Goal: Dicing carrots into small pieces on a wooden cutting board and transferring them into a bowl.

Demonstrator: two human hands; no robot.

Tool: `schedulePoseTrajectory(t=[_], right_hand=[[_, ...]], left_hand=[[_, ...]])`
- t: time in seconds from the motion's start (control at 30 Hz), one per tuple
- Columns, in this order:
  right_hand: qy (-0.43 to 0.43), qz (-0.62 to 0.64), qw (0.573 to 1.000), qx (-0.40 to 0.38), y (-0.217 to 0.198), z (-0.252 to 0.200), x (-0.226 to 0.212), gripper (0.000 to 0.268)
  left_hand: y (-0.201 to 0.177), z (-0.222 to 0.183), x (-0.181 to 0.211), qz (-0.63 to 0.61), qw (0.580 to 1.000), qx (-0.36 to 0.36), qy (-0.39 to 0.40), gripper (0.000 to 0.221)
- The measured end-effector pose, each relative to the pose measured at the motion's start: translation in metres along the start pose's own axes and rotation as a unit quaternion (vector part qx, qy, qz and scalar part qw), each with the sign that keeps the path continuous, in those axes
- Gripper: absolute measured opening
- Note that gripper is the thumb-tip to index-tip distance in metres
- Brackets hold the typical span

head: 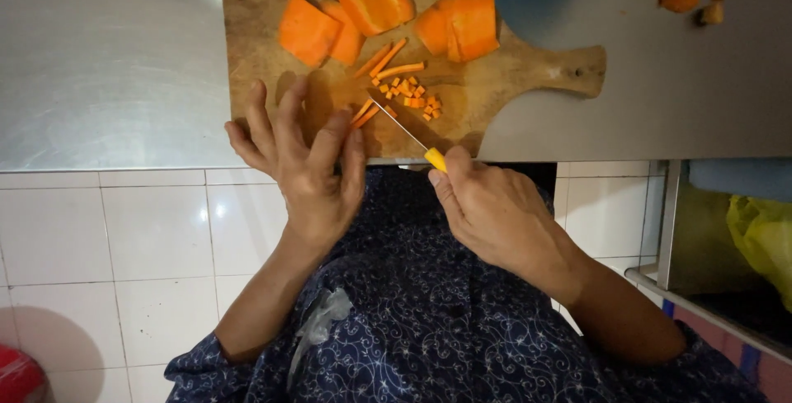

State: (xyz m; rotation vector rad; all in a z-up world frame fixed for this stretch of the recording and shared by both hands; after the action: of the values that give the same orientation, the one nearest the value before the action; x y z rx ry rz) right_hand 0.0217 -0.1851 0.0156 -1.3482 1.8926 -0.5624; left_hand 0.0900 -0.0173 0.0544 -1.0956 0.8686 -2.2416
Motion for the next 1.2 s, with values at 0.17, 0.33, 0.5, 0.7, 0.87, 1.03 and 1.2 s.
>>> schedulePoseTrajectory(t=[0.17, 0.33, 0.5, 0.7, 0.87, 1.03, 1.2], right_hand=[[0.011, 0.009, 1.000, 0.005, -0.001, -0.001, 0.004, 0.035], [0.001, 0.009, 1.000, 0.002, 0.003, -0.005, 0.003, 0.033], [-0.019, 0.012, 1.000, 0.013, 0.007, -0.009, -0.001, 0.033], [-0.017, -0.013, 1.000, 0.006, 0.013, -0.007, -0.002, 0.032], [0.039, -0.016, 0.997, -0.059, 0.011, -0.005, -0.006, 0.031], [0.046, -0.007, 0.998, -0.052, 0.008, 0.005, -0.005, 0.029], [0.020, -0.011, 0.999, -0.028, 0.004, 0.005, -0.009, 0.030]], left_hand=[[-0.002, -0.001, -0.004, -0.019, 1.000, 0.000, -0.016, 0.016], [-0.003, 0.000, -0.001, -0.025, 1.000, 0.017, -0.010, 0.009], [-0.004, 0.002, -0.001, -0.027, 0.999, 0.028, -0.022, 0.012], [-0.003, 0.003, -0.001, -0.027, 0.999, 0.020, -0.025, 0.007], [-0.004, 0.006, -0.002, -0.034, 0.999, 0.012, -0.027, 0.008], [-0.003, 0.005, -0.002, -0.042, 0.999, 0.017, -0.021, 0.010], [0.000, 0.003, -0.004, -0.053, 0.998, 0.016, -0.015, 0.009]])
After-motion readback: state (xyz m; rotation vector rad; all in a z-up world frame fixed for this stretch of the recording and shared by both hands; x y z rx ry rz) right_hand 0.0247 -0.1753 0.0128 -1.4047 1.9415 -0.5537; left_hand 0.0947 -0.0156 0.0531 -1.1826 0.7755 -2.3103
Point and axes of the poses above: each hand's wrist, its own z-axis towards the middle knuckle, its own y-axis out of the palm, x = y × z, the point moved 10 cm from there along z, towards the middle knuckle, and after that the axes turned 8 degrees about -x, right-handed, at the moved point
